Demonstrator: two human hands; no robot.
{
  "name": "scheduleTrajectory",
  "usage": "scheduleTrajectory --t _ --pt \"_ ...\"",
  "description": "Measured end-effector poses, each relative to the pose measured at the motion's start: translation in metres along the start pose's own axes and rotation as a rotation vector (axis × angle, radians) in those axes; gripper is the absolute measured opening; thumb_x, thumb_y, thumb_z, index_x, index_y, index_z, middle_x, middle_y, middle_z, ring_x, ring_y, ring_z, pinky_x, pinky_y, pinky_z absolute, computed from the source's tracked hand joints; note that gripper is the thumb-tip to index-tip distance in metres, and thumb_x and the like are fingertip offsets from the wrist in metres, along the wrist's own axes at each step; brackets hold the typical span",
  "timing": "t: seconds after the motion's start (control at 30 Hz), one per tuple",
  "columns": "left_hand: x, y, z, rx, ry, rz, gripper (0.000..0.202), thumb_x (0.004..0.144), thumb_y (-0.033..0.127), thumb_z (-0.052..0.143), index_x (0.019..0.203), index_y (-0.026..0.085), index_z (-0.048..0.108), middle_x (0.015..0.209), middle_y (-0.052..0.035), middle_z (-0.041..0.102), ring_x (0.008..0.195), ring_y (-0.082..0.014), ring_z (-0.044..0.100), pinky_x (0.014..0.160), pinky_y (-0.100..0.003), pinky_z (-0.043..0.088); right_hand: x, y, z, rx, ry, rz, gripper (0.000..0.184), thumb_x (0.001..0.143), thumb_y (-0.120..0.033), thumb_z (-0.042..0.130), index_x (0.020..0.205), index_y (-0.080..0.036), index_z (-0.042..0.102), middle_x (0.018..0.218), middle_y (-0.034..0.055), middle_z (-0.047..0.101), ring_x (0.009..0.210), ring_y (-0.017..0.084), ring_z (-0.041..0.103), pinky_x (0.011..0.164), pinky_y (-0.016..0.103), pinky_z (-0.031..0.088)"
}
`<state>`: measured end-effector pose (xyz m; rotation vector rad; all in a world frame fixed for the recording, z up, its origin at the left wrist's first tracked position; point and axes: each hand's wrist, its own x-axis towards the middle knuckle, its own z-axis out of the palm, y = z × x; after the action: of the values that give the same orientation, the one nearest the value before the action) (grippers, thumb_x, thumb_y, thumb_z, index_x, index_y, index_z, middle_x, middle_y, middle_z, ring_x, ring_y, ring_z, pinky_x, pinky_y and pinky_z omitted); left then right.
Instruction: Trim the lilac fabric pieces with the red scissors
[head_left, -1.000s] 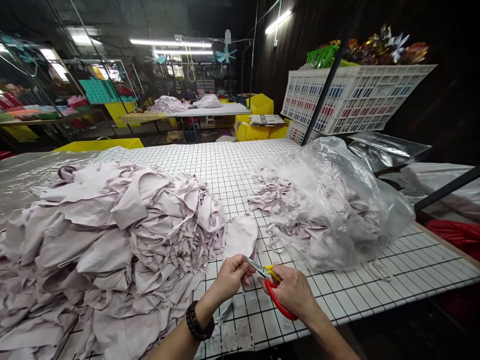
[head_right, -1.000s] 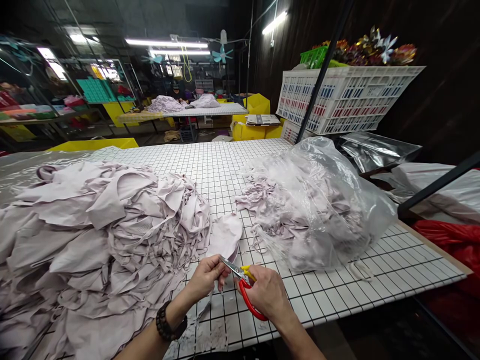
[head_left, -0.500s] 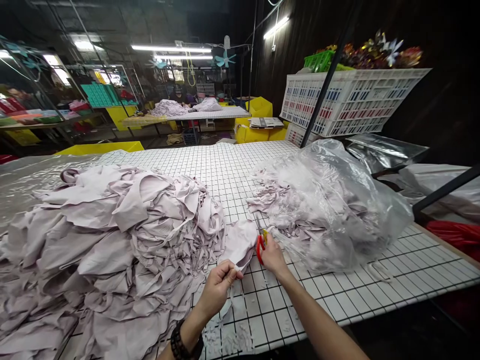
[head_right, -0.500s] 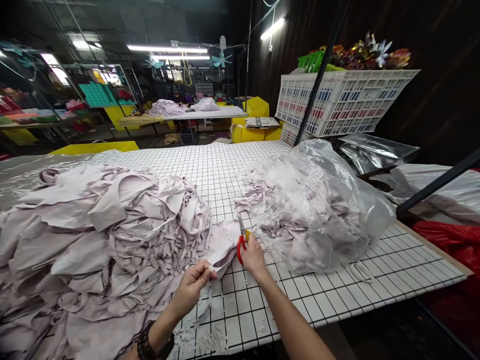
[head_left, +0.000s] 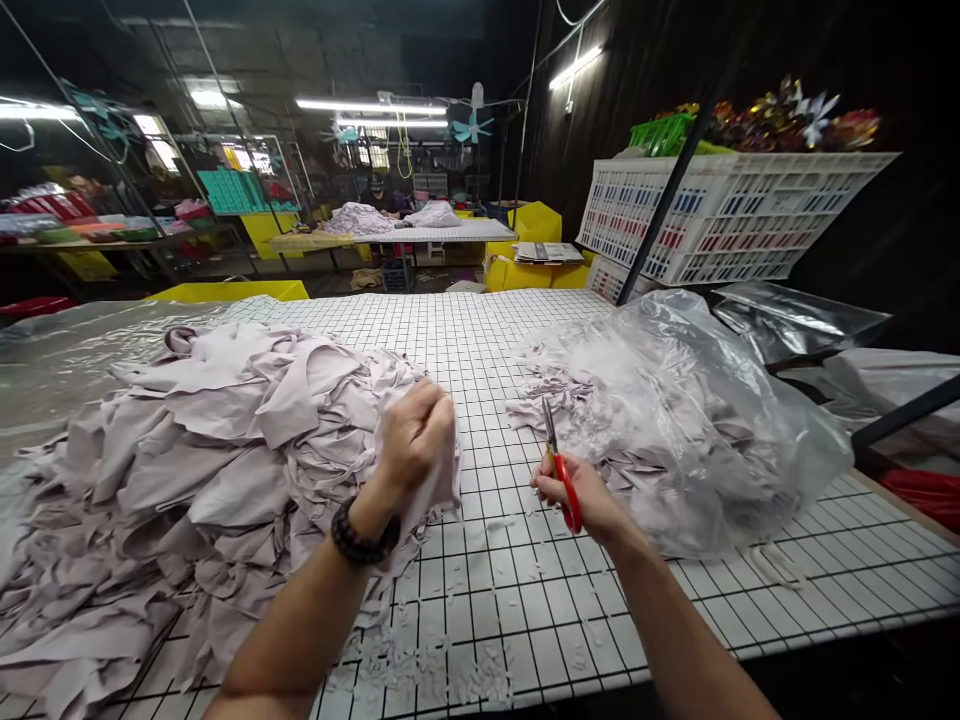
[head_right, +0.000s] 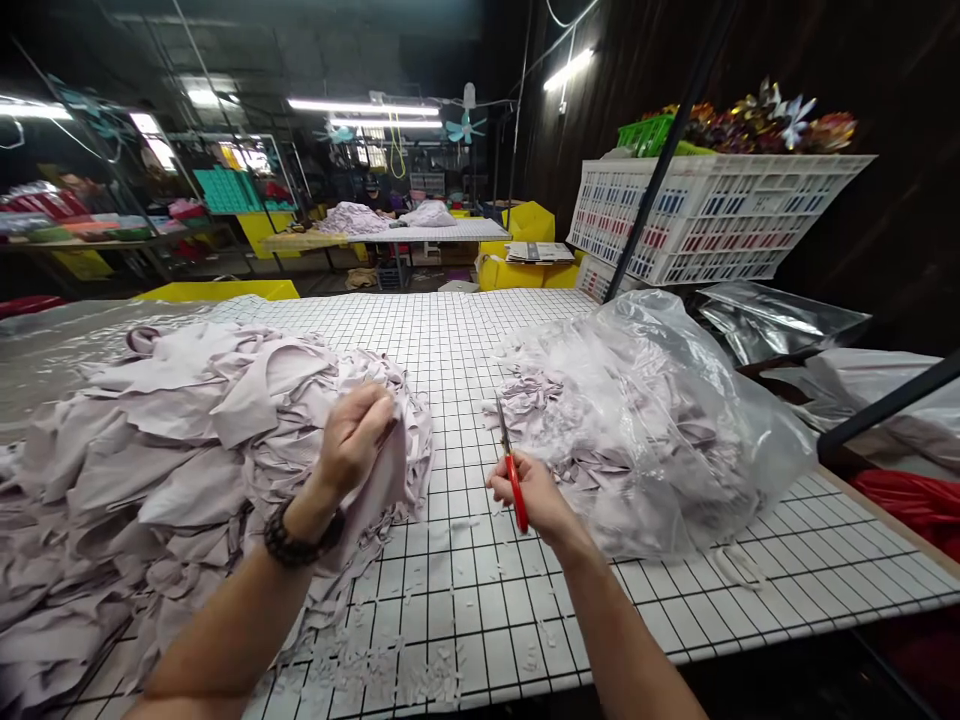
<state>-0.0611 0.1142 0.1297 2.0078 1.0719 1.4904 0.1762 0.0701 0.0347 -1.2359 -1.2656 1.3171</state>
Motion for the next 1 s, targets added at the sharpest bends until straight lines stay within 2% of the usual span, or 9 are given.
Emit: scheduleTrajectory --t 0.17,0.23,0.3,0.43,0.57,0.63,0.7,0.87,1.0 --pt "0.051 -0.013 0.064 0.228 -0.630 0.055 0.024 0.079 0.021 0.044 0.055 0.017 0.045 0.062 0.0004 0.049 0.057 -0.0112 0.044 0.055 -0.024 0.033 -0.025 0.033 0.014 0.095 0.008 0.122 0.023 0.070 -0.030 0.067 0.073 -0.019 0.047 0.072 -0.0007 0.061 0.050 0.008 0.050 0.048 0.022 0.037" --pt "0.047 -0.029 0.091 0.249 -0.788 0.013 0.025 0.076 0.027 0.051 0.054 0.016 0.051 0.062 -0.0004 0.055 0.055 -0.0115 0.047 0.054 -0.024 0.035 -0.031 0.045 0.013 0.102 0.040 0.170 0.024 0.071 -0.031 0.067 0.073 -0.020 0.046 0.072 -0.0012 0.061 0.048 0.008 0.049 0.047 0.022 0.036" --pt "0.031 -0.043 0.109 0.269 -0.843 -0.027 0.022 0.072 0.032 0.059 0.057 0.016 0.057 0.074 -0.0032 0.062 0.060 -0.0129 0.053 0.058 -0.024 0.039 -0.037 0.055 0.007 0.062 0.095 0.200 0.024 0.070 -0.031 0.067 0.073 -0.020 0.046 0.070 -0.0028 0.060 0.047 0.008 0.048 0.047 0.022 0.036" --pt "-0.020 -0.062 0.107 0.351 -0.750 -0.162 0.027 0.082 0.038 0.050 0.086 0.015 0.064 0.107 -0.0103 0.061 0.084 -0.0190 0.059 0.073 -0.027 0.041 -0.043 0.067 -0.010 -0.041 0.177 0.201 0.024 0.067 -0.029 0.069 0.075 -0.020 0.048 0.064 -0.0061 0.054 0.048 0.008 0.048 0.048 0.022 0.039" --pt "-0.084 -0.070 0.086 0.431 -0.644 -0.409 0.046 0.091 0.042 0.032 0.074 0.013 0.063 0.072 -0.0097 0.064 0.067 -0.0196 0.058 0.062 -0.029 0.038 -0.040 0.076 -0.014 -0.112 0.161 0.208 0.022 0.067 -0.030 0.067 0.074 -0.020 0.049 0.062 -0.0063 0.052 0.049 0.009 0.048 0.047 0.022 0.039" --pt "-0.116 -0.072 0.084 0.432 -0.634 -0.519 0.046 0.087 0.046 0.041 0.061 0.014 0.060 0.056 -0.0069 0.059 0.056 -0.0191 0.056 0.056 -0.028 0.035 -0.034 0.078 -0.007 -0.124 0.139 0.206 0.021 0.067 -0.030 0.067 0.074 -0.020 0.050 0.060 -0.0063 0.051 0.048 0.009 0.046 0.046 0.022 0.038" --pt "-0.141 -0.072 0.091 0.416 -0.590 -0.592 0.038 0.081 0.046 0.052 0.065 0.014 0.061 0.061 -0.0076 0.062 0.061 -0.0206 0.058 0.057 -0.028 0.036 -0.028 0.078 0.004 -0.123 0.112 0.197 0.021 0.067 -0.031 0.067 0.074 -0.019 0.052 0.059 -0.0063 0.050 0.048 0.009 0.045 0.046 0.022 0.037" --pt "-0.161 -0.072 0.113 0.272 -0.446 -0.678 0.022 0.075 0.038 0.062 0.080 0.016 0.060 0.084 -0.0088 0.065 0.084 -0.0235 0.059 0.071 -0.030 0.039 -0.021 0.073 0.018 -0.122 0.060 0.147 0.021 0.067 -0.030 0.068 0.076 -0.019 0.052 0.061 -0.0049 0.052 0.052 0.010 0.046 0.049 0.022 0.038" --pt "-0.163 -0.072 0.111 0.069 -0.425 -0.776 0.024 0.082 0.041 0.052 0.078 0.017 0.053 0.076 -0.0058 0.063 0.060 -0.0150 0.056 0.057 -0.027 0.042 -0.026 0.071 0.012 -0.134 0.044 0.114 0.018 0.069 -0.027 0.067 0.080 -0.019 0.055 0.067 -0.0031 0.055 0.054 0.010 0.046 0.050 0.022 0.038"
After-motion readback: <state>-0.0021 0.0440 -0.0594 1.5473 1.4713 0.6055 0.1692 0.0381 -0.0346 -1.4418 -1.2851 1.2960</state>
